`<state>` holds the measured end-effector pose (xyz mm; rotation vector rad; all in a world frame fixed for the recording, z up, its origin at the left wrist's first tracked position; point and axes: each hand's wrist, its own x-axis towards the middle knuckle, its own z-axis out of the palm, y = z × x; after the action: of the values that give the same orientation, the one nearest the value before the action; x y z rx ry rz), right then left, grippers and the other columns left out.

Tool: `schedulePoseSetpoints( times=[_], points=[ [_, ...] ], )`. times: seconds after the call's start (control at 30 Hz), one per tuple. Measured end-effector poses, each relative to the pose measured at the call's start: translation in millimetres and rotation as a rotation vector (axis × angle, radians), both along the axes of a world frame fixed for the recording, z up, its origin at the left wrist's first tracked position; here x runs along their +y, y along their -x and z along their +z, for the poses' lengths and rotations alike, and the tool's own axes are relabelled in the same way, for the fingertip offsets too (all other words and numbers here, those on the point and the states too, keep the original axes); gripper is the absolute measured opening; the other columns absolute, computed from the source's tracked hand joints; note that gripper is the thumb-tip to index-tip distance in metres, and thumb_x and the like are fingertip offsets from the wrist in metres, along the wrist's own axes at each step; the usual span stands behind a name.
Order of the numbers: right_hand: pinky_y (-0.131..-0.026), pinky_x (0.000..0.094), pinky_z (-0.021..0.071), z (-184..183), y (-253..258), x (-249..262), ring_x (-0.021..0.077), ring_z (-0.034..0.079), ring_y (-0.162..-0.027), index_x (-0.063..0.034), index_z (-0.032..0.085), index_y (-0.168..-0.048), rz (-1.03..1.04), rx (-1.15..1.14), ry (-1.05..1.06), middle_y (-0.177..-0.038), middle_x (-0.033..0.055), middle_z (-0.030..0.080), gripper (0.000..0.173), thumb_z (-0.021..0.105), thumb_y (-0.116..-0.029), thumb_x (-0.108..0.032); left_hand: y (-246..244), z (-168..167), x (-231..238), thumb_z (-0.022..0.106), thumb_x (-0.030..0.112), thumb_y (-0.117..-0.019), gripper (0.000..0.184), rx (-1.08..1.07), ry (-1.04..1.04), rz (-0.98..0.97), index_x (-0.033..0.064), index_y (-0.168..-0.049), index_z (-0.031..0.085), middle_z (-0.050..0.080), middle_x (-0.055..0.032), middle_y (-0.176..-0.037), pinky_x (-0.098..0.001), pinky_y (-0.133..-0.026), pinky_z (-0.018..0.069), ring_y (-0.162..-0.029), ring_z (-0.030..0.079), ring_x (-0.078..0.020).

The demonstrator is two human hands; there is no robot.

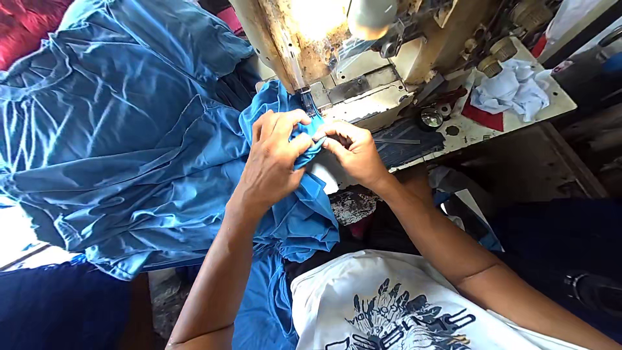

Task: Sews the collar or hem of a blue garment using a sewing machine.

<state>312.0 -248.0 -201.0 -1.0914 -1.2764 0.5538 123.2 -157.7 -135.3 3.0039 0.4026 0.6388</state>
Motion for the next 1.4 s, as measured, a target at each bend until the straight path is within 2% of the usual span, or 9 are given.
schedulePoseSetpoints(
  times=[0.17,0.33,0.47,0.57,0.63,0.73,0.8,1.07,1.4],
  points=[
    [-0.095,0.0334,0.0585,-13,-7,23,0.0183,0.069,-0.109,0.0017,0.073,-0.104,0.007,-0.084,-0.151,-0.112,0.0129,0.072,0.013,0.063,-0.0966,0.003,46,23,17,0.058,0.067,-0.0946,0.058,0.158,-0.054,0.216,0.0110,-0.092,0.073,0.056,-0.0173,-0.142,-0.0755,-0.112,0.0244,-0.135,0.047,-0.0443],
    [-0.096,0.0301,0.0559,2,-10,15,0.0161,0.067,-0.107,0.0005,0.072,-0.106,0.015,-0.288,-0.123,-0.110,0.0118,0.070,0.012,0.062,-0.0982,0.000,88,50,10,0.072,0.047,-0.0902,0.040,-0.048,0.084,0.226,0.0069,-0.087,0.070,0.048,-0.0171,-0.148,-0.0560,-0.116,0.0347,-0.142,0.039,-0.0373],
    [-0.088,0.0308,0.0577,20,-16,-14,0.0130,0.066,-0.095,-0.0043,0.073,-0.107,0.245,-0.485,-0.087,-0.104,0.0064,0.069,0.013,0.064,-0.0977,-0.005,70,32,-44,0.079,0.027,-0.0890,0.022,-0.282,0.287,-0.145,0.0105,-0.081,0.066,0.067,-0.0064,-0.126,-0.0586,-0.119,0.0390,-0.129,0.059,-0.0272],
    [-0.095,0.0313,0.0579,19,-10,-51,0.0137,0.067,-0.106,-0.0036,0.074,-0.107,0.310,-0.489,-0.092,-0.109,0.0059,0.070,0.013,0.065,-0.0978,-0.005,50,-3,-64,0.078,0.020,-0.0908,0.027,-0.370,0.310,-0.222,0.0100,-0.073,0.061,0.071,-0.0035,-0.092,-0.0475,-0.099,0.0580,-0.099,0.071,-0.0203],
    [-0.091,0.0297,0.0599,8,-5,-70,0.0128,0.068,-0.107,-0.0029,0.074,-0.107,0.238,-0.486,-0.078,-0.113,0.0066,0.071,0.012,0.066,-0.0990,-0.007,33,-33,-74,0.083,0.029,-0.0873,0.032,-0.442,0.220,-0.105,0.0096,-0.074,0.062,0.066,-0.0028,-0.083,-0.0354,-0.084,0.0538,-0.088,0.065,-0.0154],
    [-0.090,0.0300,0.0610,-8,-1,-84,0.0131,0.069,-0.106,-0.0022,0.075,-0.107,0.123,-0.438,-0.077,-0.115,0.0076,0.071,0.013,0.068,-0.0981,-0.007,10,-77,-75,0.082,0.044,-0.0847,0.040,-0.357,0.002,0.142,0.0161,-0.111,0.069,0.062,-0.0072,-0.113,-0.0489,-0.108,0.0363,-0.113,0.056,-0.0237],
    [-0.090,0.0302,0.0612,-12,0,-86,0.0139,0.069,-0.105,-0.0005,0.075,-0.105,0.089,-0.371,-0.071,-0.111,0.0078,0.071,0.012,0.068,-0.0979,-0.005,8,-97,-65,0.074,0.022,-0.0875,0.040,-0.272,-0.024,0.217,0.0161,-0.126,0.066,0.055,-0.0138,-0.139,-0.0653,-0.120,0.0220,-0.134,0.049,-0.0345],
    [-0.082,0.0285,0.0622,-18,2,-85,0.0122,0.070,-0.096,-0.0003,0.074,-0.105,0.031,-0.153,0.010,-0.107,0.0064,0.071,0.011,0.066,-0.0986,-0.005,38,-51,-72,0.059,0.005,-0.0947,0.028,-0.098,-0.023,0.263,0.0166,-0.115,0.074,0.066,-0.0003,-0.135,-0.0650,-0.118,0.0254,-0.127,0.059,-0.0245],
    [-0.071,0.0250,0.0576,-9,4,-28,0.0093,0.067,-0.083,-0.0019,0.074,-0.103,-0.071,-0.095,0.055,-0.107,0.0067,0.072,0.011,0.065,-0.0987,-0.007,14,-12,-9,0.051,0.002,-0.0943,0.030,-0.021,-0.133,0.221,0.0099,-0.109,0.076,0.069,-0.0049,-0.129,-0.0655,-0.115,0.0263,-0.123,0.059,-0.0336]
  ],
)
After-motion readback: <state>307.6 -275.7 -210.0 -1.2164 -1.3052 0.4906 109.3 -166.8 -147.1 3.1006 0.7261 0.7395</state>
